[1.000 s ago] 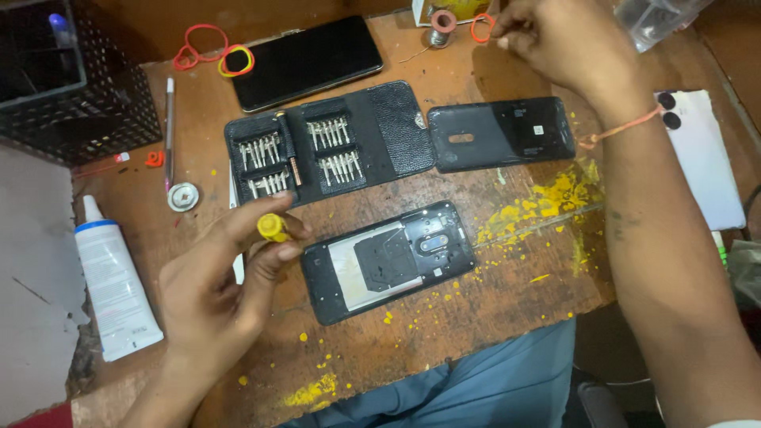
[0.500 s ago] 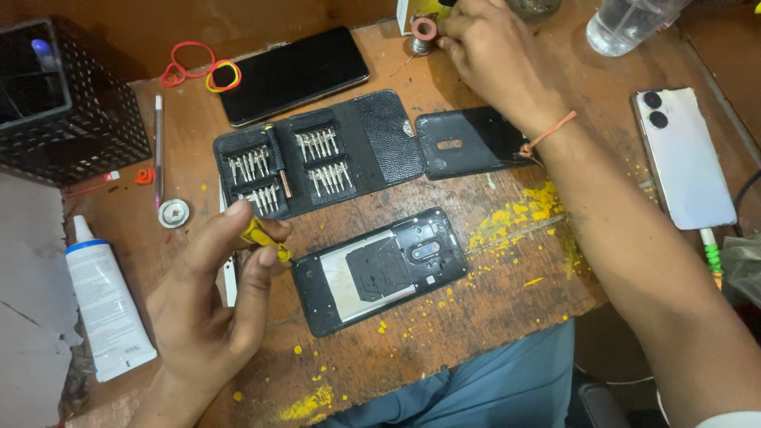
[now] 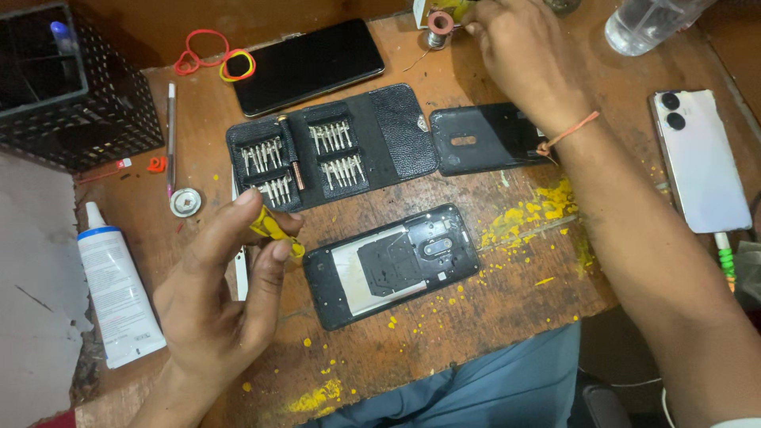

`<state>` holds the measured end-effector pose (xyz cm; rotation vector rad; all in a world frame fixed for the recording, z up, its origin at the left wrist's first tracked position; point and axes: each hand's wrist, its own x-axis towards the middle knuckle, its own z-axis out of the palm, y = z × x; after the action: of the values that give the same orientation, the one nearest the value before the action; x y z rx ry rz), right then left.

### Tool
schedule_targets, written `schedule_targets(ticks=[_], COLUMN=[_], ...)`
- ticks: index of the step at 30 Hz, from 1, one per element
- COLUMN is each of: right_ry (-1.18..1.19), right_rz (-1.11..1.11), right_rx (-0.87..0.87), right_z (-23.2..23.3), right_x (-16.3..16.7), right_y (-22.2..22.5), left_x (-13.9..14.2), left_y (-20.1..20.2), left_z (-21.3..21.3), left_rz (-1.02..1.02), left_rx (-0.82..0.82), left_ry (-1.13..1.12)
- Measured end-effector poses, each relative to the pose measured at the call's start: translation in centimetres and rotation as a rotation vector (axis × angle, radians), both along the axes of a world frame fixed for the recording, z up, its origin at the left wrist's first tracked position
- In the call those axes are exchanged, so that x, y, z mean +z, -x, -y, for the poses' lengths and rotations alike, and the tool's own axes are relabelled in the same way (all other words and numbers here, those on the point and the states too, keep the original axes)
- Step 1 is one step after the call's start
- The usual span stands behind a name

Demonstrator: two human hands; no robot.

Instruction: The person uses a yellow screwdriver to remove screws from the back of a disassembled smartphone. They then use a metal spudger to scrape residue from the phone's back cover. The person handles the phone body and back cover throughout the process.

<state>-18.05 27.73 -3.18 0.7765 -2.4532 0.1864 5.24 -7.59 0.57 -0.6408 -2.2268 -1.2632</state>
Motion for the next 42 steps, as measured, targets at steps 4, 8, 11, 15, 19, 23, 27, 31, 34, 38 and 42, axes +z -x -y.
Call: schedule_targets(ticks=[4,8,11,15,19,23,27,31,34,38,42], right_ry=[0.017,-0.026,-0.064,-0.197,-0.217,-0.179,0.015,0.304,0.466,0.405,0.348], right_rz=[-0.007,-0.034,-0.077,-0.194,-0.196,-0.206,-0.128,0.098,0.348,0.385,0.457], right_rx=[0.056,0.028,0.024,0.013,-0.01,-0.039,0.006,0.157,0.143,0.377,0.459], right_z=[-0.1,0.1,0.2,0.4,0.9,1.0,1.0,3.4,6.9,10.5,12.1], right_x=[0.4,0.1,-0.3,-0.5,-0.2,0.6,2.5,6.0,8.8,8.7,5.0], right_y=[-0.3,0.0,0.5,1.3,1.5,1.1,-0.4,-5.2,-11.3,-20.0,-23.2], left_x=[0.0,-0.1,-0.2,-0.2,-0.2,0.0,0.1,-0.1,-0.3,-0.3,-0.6], left_y=[0.0,-0.1,0.0,0.1,0.2,0.3,0.6,0.3,-0.1,-0.6,-0.4], left_z=[0.0,0.2,0.2,0.2,0.1,0.3,0.7,1.0,1.1,1.2,1.0], left_rz=[-0.007,0.008,0.002,-0.004,0.034,-0.037,-0.074,-0.055,-0.068,0.005,-0.015], left_rx=[0.021,0.012,0.013,0.053,0.073,0.1,0.102,0.127,0.13,0.107,0.044], left_ry=[0.038,0.029,0.023,0.037,-0.006,0.026,0.003,0.026,0.043,0.034,-0.019])
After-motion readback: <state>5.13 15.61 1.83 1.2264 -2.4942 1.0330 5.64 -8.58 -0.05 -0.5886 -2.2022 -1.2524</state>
